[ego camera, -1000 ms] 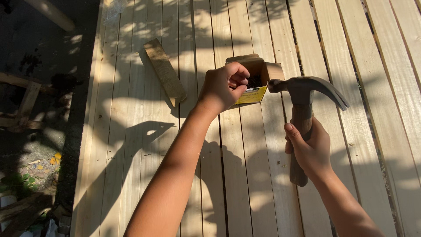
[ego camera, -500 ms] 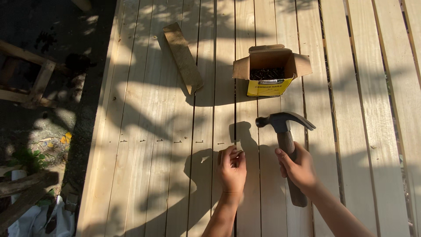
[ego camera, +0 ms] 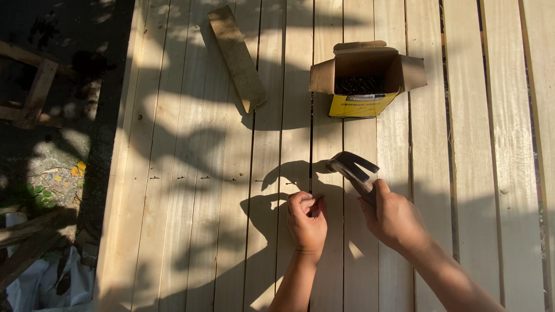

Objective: The person takes nails from a cardboard box and hammers them into a slatted wooden structure outdoors, working along the planks. They hold the hammer in one hand, position each nail on the wood with the other, and reach back into the box for more nails as they move along the structure.

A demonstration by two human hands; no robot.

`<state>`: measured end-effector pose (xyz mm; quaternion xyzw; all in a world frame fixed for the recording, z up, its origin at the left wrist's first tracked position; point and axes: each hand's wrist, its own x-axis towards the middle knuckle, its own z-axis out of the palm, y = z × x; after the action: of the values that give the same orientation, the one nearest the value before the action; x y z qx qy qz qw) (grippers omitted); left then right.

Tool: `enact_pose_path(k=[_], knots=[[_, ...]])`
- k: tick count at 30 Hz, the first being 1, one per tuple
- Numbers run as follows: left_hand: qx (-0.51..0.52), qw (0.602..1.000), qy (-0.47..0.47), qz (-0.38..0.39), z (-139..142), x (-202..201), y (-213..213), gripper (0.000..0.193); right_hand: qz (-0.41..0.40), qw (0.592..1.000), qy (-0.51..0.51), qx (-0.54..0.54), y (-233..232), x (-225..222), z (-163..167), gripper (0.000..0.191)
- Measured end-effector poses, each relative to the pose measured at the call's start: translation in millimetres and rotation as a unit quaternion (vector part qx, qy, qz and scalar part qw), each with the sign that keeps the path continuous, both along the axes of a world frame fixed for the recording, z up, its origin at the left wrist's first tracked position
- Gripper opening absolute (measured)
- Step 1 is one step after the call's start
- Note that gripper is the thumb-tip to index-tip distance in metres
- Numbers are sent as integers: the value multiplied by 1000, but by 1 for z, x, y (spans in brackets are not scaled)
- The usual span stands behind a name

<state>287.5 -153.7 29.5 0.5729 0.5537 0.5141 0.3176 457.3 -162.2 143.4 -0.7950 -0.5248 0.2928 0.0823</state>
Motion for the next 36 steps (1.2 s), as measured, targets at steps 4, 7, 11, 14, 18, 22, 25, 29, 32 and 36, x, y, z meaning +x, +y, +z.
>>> enact_pose_path(k=[4,7,11,14,18,22,25,29,32,36], knots=[[-31,999,2,7,-5,4,16,43,-16,1000,-8,-26,-1,1,-1,34],[11,999,40,-11,-8,4,21,45,-10,1000,-12,-23,-2,2,-4,37],[7,999,39,-24,-6,3,20,43,-19,1000,1,-11,-5,2,-8,36],[5,998,40,-38,-4,3,20,42,-22,1000,12,7,-7,1,-9,36],[14,997,64,-30,-1,5,22,41,-23,1000,16,5,-6,1,-5,34],[24,993,109,-33,8,5,25,40,-23,997,50,-51,-4,0,3,34],[-11,990,116,-77,20,3,31,36,-6,1000,30,-4,-4,0,7,35],[44,971,181,-149,36,2,44,47,-18,999,47,5,-5,-1,8,34],[31,964,202,-171,42,3,50,53,-17,999,38,9,-5,-1,6,35],[-8,972,160,-170,33,5,46,46,-16,999,37,11,-5,-1,0,33]])
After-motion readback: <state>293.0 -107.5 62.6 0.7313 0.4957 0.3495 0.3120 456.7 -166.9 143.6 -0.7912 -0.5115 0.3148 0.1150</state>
